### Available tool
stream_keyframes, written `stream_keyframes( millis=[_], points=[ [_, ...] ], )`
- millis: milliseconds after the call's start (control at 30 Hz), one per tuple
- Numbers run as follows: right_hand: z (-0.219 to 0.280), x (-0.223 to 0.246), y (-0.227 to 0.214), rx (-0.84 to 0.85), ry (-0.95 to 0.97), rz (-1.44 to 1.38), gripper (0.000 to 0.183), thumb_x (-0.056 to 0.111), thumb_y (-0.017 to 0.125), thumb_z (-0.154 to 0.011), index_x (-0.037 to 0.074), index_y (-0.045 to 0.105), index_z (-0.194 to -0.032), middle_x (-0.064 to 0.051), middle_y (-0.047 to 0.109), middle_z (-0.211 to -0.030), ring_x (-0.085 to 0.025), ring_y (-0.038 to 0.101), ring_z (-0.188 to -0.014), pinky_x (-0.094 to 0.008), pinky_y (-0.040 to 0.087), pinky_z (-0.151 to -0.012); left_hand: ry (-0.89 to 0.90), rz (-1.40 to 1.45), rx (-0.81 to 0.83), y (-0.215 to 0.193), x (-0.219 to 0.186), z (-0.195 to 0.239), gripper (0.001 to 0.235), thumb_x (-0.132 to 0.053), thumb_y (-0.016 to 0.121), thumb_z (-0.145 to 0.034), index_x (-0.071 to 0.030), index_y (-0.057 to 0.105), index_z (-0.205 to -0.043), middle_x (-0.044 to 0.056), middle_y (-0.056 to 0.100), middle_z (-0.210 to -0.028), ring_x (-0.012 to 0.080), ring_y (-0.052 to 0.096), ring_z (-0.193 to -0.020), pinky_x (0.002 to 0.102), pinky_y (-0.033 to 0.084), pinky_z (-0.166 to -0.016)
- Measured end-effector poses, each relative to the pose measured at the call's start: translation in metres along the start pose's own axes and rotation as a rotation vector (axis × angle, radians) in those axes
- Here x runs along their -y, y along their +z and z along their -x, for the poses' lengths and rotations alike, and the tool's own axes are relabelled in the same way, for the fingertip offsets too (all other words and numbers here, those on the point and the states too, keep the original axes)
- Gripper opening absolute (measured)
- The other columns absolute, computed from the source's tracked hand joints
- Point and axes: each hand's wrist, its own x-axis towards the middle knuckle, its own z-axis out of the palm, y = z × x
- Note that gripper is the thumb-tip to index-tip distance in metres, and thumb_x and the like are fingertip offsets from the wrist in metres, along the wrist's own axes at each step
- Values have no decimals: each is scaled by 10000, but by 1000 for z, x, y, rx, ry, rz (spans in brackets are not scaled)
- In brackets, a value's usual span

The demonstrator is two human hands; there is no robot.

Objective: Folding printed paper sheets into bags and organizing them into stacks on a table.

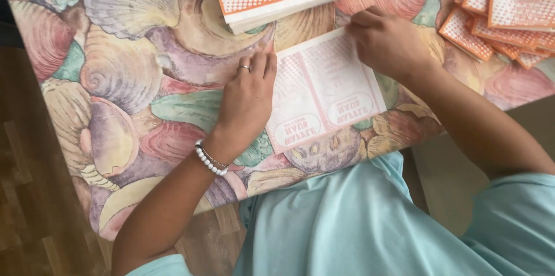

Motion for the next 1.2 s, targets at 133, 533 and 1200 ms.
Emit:
stream_keyframes(
  millis=[133, 533, 1200],
  points=[
    [-41, 51, -11, -49, -19, -134, 232, 42, 515, -882, 108, 733, -838, -6, 638, -870, -193, 690, -903, -273, 565, -624, 15, -92, -18, -6, -4, -4, 486, -52, 606, -876, -30, 595, -1361, 143, 563, -1099, 258, 598, -964, 311, 628, -753],
    [1, 3, 4, -46, 19, -104, 123, 81, 586, -909, 119, 703, -907, -43, 602, -935, -253, 684, -938, -332, 570, -743, 27, -42, -27, -12, 2, -4, 515, -33, 565, -838, -18, 567, -1353, 140, 544, -1098, 263, 585, -938, 275, 620, -699],
    [0, 12, 9, -170, 66, -68, 108, 78, 607, -891, 113, 673, -812, -31, 606, -895, -242, 677, -850, -332, 558, -722, -41, 342, 125, 23, -2, -68, 387, -345, 820, -819, -38, 695, -1018, 117, 561, -918, 319, 655, -831, 424, 591, -628]
  ],
)
